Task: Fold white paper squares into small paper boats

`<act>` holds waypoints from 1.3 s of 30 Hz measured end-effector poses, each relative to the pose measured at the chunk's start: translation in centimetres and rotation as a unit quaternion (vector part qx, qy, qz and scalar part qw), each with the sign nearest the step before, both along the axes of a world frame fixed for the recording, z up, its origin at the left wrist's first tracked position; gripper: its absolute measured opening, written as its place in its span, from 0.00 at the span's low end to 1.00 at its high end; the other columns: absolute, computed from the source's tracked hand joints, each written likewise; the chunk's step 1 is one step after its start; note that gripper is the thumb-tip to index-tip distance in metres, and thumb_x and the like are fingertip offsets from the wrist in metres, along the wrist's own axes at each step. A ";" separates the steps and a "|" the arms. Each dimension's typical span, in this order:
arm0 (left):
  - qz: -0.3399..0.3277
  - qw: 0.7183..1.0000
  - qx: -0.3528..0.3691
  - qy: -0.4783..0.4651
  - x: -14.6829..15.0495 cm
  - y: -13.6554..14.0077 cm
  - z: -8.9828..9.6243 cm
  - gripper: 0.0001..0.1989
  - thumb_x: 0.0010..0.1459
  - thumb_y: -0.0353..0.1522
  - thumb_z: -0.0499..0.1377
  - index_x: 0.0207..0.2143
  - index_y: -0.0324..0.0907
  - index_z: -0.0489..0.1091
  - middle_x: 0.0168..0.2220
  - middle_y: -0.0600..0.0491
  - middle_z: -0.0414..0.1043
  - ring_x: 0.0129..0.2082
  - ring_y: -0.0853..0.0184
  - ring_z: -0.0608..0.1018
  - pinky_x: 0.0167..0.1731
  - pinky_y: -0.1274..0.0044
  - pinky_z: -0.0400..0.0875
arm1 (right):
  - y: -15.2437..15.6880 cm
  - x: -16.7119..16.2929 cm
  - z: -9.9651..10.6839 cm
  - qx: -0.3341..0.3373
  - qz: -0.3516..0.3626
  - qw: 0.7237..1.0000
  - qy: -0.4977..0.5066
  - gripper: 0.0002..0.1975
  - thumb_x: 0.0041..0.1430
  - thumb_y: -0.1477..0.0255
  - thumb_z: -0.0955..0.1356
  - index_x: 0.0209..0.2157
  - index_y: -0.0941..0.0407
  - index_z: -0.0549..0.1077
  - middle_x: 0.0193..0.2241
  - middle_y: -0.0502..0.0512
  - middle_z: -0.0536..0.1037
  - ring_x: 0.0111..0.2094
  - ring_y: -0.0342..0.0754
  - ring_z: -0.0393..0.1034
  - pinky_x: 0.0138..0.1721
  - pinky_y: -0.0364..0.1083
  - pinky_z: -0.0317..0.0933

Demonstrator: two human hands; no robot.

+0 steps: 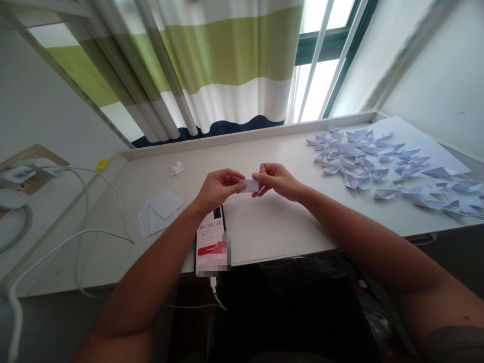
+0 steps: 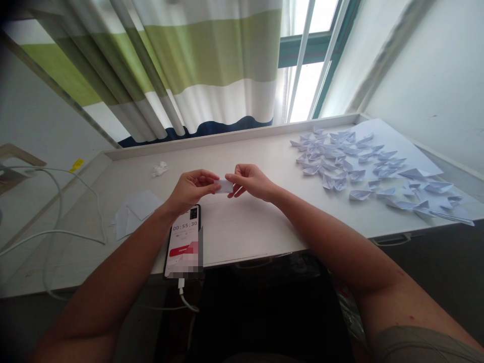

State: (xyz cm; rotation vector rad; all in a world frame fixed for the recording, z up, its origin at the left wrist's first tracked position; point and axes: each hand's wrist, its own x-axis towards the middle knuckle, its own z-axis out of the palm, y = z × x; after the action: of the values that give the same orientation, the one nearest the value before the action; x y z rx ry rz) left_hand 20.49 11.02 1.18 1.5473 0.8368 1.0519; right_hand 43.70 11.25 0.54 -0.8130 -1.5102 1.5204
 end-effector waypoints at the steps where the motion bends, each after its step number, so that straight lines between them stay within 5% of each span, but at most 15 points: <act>1: 0.001 1.000 0.002 0.003 0.0 0.0 0.0 0.17 0.48 0.35 0.80 0.39 0.40 0.83 0.29 0.53 0.82 0.30 0.70 0.81 0.34 0.77 0.77 | 0.0 0.0 0.0 -0.001 0.000 1.000 -0.010 0.27 0.56 0.50 0.81 0.32 0.56 0.71 0.25 0.52 0.82 0.29 0.51 0.85 0.27 0.44 0.77; 6: 0.000 1.000 0.012 0.006 -0.1 0.0 -0.2 0.21 0.48 0.34 0.79 0.44 0.41 0.80 0.29 0.57 0.79 0.31 0.70 0.81 0.36 0.76 0.77 | 0.3 0.0 -0.4 0.035 0.032 0.997 -0.065 0.26 0.60 0.49 0.79 0.37 0.61 0.82 0.31 0.57 0.85 0.32 0.48 0.84 0.32 0.44 0.79; 15: -0.003 0.999 -0.012 0.040 -0.3 0.2 -0.3 0.18 0.50 0.38 0.79 0.40 0.39 0.84 0.33 0.49 0.83 0.32 0.67 0.81 0.36 0.73 0.78 | 0.6 0.2 -1.2 0.099 0.012 0.988 -0.120 0.23 0.65 0.52 0.76 0.34 0.60 0.82 0.26 0.56 0.85 0.29 0.46 0.82 0.32 0.45 0.77; 22: 0.014 0.999 -0.031 -0.009 -0.4 0.3 0.2 0.18 0.47 0.38 0.80 0.38 0.39 0.85 0.32 0.50 0.83 0.31 0.68 0.81 0.36 0.74 0.77 | 0.1 0.4 -0.4 0.148 0.013 0.983 -0.107 0.14 0.63 0.67 0.75 0.46 0.59 0.84 0.36 0.57 0.87 0.34 0.49 0.85 0.34 0.46 0.78; 39: -0.014 0.999 -0.028 0.021 -1.1 0.1 0.8 0.15 0.47 0.36 0.81 0.36 0.40 0.85 0.32 0.48 0.84 0.32 0.67 0.82 0.38 0.73 0.78 | -0.4 0.4 -0.2 0.191 -0.028 0.976 -0.104 0.15 0.65 0.62 0.75 0.43 0.59 0.86 0.33 0.56 0.87 0.29 0.46 0.82 0.32 0.45 0.78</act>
State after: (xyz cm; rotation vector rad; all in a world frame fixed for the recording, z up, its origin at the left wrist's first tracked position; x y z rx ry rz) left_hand 19.39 11.13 1.98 1.5346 0.8630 0.9719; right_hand 44.08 10.87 0.36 -0.7938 -1.8421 1.0786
